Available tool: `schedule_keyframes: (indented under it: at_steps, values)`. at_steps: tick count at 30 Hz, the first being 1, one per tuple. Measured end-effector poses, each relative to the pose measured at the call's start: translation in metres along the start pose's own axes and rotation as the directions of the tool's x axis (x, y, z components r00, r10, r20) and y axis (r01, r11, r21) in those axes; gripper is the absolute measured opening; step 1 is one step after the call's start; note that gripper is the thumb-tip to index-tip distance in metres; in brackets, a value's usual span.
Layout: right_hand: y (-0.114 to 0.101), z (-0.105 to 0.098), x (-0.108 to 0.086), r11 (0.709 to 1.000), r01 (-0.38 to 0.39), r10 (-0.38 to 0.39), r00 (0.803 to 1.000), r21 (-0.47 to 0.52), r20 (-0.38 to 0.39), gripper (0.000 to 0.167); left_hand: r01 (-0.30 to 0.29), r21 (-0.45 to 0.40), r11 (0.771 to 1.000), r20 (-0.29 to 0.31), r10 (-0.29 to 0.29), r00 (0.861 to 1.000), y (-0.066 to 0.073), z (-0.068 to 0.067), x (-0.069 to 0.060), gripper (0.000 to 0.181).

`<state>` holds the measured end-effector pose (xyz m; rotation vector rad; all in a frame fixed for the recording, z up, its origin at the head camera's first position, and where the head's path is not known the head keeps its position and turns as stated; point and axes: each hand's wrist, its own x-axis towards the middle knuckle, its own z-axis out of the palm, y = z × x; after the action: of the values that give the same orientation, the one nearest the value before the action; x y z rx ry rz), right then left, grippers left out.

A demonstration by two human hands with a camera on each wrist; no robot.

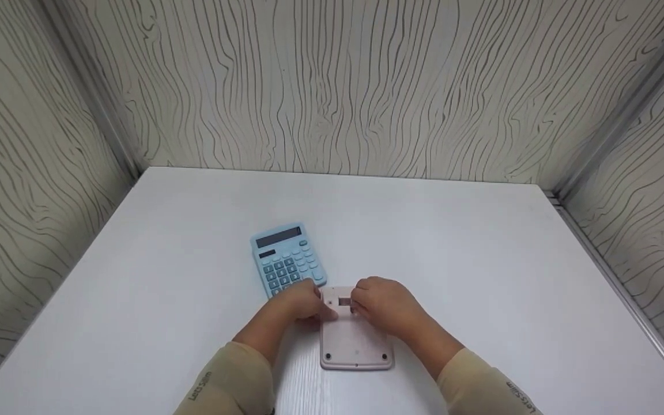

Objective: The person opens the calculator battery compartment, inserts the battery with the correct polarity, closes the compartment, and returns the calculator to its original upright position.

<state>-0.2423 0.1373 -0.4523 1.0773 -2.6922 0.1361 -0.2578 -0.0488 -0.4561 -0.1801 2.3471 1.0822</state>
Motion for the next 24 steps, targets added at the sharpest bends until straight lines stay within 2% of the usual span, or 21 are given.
schedule_keyframes:
  at_steps: [4, 11, 16, 20, 24]
  values:
    - [0.002, 0.0, 0.0, 1.0, 0.001, -0.001, 0.999, 0.006, -0.039, 0.009, -0.002, -0.003, 1.0, 0.003, 0.002, 1.0, 0.0, 0.0, 0.0, 0.038]
    - [0.013, -0.007, 0.0, 1.0, -0.011, 0.012, 0.994, 0.016, -0.113, 0.007, -0.043, -0.007, 0.999, 0.007, 0.043, 0.999, -0.001, -0.001, -0.003, 0.032]
    - [0.026, -0.012, -0.004, 0.994, -0.107, 0.11, 0.983, 0.031, -0.145, 0.007, -0.038, -0.022, 0.999, 0.007, 0.039, 0.999, -0.001, 0.0, -0.003, 0.035]
    - [0.037, -0.015, -0.009, 0.975, -0.219, 0.222, 0.968, 0.034, -0.116, 0.007, -0.037, -0.029, 0.999, 0.004, 0.037, 0.999, -0.001, 0.0, -0.002, 0.035]
    - [0.048, -0.016, -0.014, 0.959, -0.284, 0.284, 0.954, 0.019, -0.098, 0.006, -0.037, -0.032, 0.999, 0.002, 0.037, 0.999, -0.001, 0.0, -0.003, 0.035]
